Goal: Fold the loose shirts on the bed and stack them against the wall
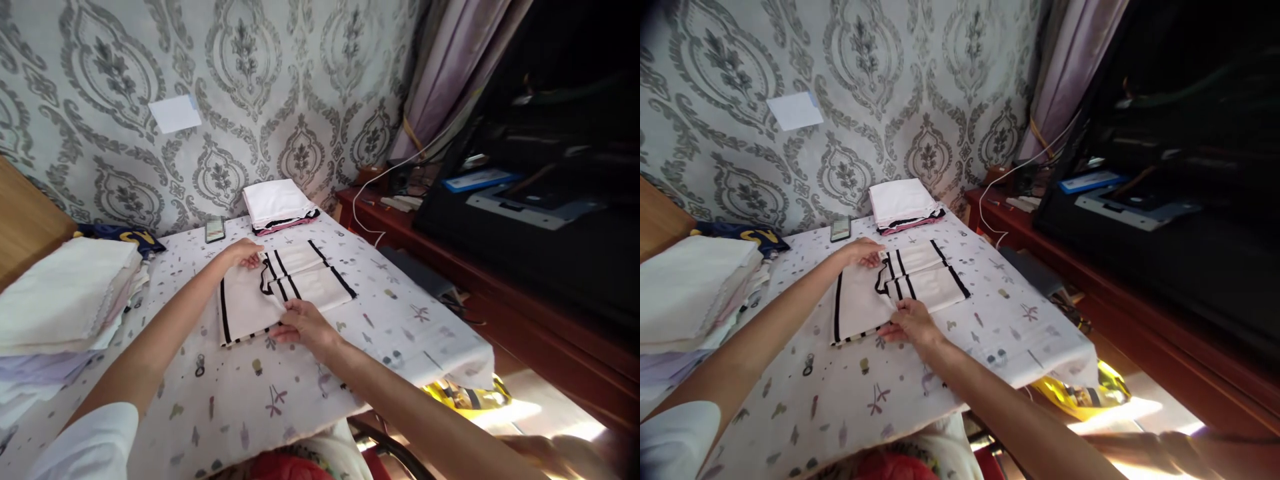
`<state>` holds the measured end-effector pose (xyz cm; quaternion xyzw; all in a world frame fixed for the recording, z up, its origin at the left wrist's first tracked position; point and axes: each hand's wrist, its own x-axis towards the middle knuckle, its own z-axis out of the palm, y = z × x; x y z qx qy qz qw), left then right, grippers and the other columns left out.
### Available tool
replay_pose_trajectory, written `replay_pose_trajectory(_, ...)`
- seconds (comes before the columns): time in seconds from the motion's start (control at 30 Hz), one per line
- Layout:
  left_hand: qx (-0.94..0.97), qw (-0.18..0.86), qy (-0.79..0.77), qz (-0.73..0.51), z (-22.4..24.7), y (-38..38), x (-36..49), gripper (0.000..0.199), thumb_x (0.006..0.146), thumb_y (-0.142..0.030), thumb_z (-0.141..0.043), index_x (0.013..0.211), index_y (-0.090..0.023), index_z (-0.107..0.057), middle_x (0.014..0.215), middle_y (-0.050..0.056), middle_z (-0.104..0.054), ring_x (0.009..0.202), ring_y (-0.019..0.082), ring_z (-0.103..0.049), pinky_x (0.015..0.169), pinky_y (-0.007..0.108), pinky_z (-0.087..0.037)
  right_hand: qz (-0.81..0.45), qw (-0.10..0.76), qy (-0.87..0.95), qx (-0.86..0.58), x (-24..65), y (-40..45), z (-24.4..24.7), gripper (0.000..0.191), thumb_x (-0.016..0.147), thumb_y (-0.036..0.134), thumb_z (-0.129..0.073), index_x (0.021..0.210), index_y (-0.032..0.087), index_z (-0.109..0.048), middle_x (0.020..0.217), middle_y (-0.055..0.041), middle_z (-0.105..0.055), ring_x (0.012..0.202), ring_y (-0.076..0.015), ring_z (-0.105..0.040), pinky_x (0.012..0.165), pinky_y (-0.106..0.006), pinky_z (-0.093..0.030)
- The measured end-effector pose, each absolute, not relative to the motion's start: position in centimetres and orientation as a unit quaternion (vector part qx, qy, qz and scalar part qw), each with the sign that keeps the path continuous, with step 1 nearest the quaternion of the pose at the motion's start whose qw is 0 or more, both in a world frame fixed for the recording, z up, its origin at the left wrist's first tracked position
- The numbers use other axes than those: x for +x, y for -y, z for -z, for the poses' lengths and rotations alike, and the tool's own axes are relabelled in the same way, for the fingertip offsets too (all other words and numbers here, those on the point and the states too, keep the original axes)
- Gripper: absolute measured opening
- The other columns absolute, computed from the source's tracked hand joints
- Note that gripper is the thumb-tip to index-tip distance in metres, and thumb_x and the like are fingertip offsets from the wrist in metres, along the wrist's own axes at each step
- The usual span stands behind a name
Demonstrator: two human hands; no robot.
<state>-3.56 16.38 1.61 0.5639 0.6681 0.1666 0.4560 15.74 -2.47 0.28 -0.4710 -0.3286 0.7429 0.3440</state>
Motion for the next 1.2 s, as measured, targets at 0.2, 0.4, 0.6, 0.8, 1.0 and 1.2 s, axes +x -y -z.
replay_pose_trajectory(0.2,0.615,0.441,-0.641,-0.127,-1.5,-17.4,-5.1,0.022,0.06,-0.025,-0.078,0.074,-0.015,-0.064,0.063,0.003,-0.067,0.053,0.014,-0.062,0.044,0.02,-0.035,-0.744,0.297,0.339,-0.494,15.8,1.7,-1.1,0.018,0.094,0.021,-0.061,0.08,0.016,-0.051,0.062,-0.001,-0.064,0.054,-0.0167,-0.071,0.048,-0.022,-0.057)
replay_pose_trajectory(0.4,0.683,0.373,-0.605,-0.169,-0.8,-18.8,-5.9,0.022,0.061,-0.034,-0.074,0.068,-0.017,-0.062,0.053,-0.005,-0.051,0.051,0.011,-0.046,0.048,0.022,-0.031,-0.738,0.295,0.37,-0.481,15.9,1.3,-0.7,0.02,0.097,0.012,-0.05,0.077,0.017,-0.05,0.058,0.0006,-0.064,0.048,-0.0133,-0.068,0.047,-0.019,-0.055)
replay_pose_trajectory(0.6,0.734,0.328,-0.571,-0.17,0.8,-19.1,-5.7,0.031,0.068,-0.048,-0.063,0.064,-0.018,-0.058,0.058,-0.003,-0.052,0.055,0.014,-0.046,0.054,0.026,-0.035,-0.73,0.3,0.367,-0.492,16.3,1.5,0.2,0.018,0.094,0.015,-0.055,0.078,0.018,-0.05,0.062,-0.0017,-0.067,0.048,-0.0155,-0.068,0.044,-0.021,-0.053)
replay_pose_trajectory(0.8,0.782,0.238,-0.549,-0.175,2.0,-18.5,-5.6,0.027,0.075,-0.045,-0.059,0.075,-0.018,-0.062,0.069,-0.001,-0.059,0.067,0.017,-0.053,0.063,0.027,-0.041,-0.73,0.275,0.374,-0.502,16.3,1.3,0.1,0.018,0.096,0.013,-0.05,0.079,0.018,-0.047,0.055,-0.0006,-0.065,0.043,-0.0148,-0.065,0.041,-0.02,-0.05)
replay_pose_trajectory(1.0,0.802,0.134,-0.55,-0.192,1.5,-15.3,-6.0,0.038,0.09,-0.039,-0.047,0.12,-0.019,-0.059,0.117,0.012,-0.066,0.111,0.028,-0.058,0.099,0.042,-0.043,-0.727,0.261,0.381,-0.508,16.4,1.4,-0.1,0.02,0.099,0.011,-0.044,0.08,0.018,-0.047,0.054,-0.0003,-0.065,0.043,-0.0131,-0.065,0.041,-0.018,-0.05)
replay_pose_trajectory(1.2,0.823,0.076,-0.555,-0.095,2.5,-10.2,-5.5,0.06,0.099,-0.051,-0.033,0.149,-0.018,-0.039,0.163,0.016,-0.031,0.153,0.029,-0.022,0.123,0.053,-0.012,-0.729,0.257,0.393,-0.498,16.5,1.4,0.3,0.018,0.097,0.016,-0.05,0.079,0.018,-0.049,0.055,-0.0015,-0.067,0.046,-0.0135,-0.066,0.043,-0.019,-0.052)
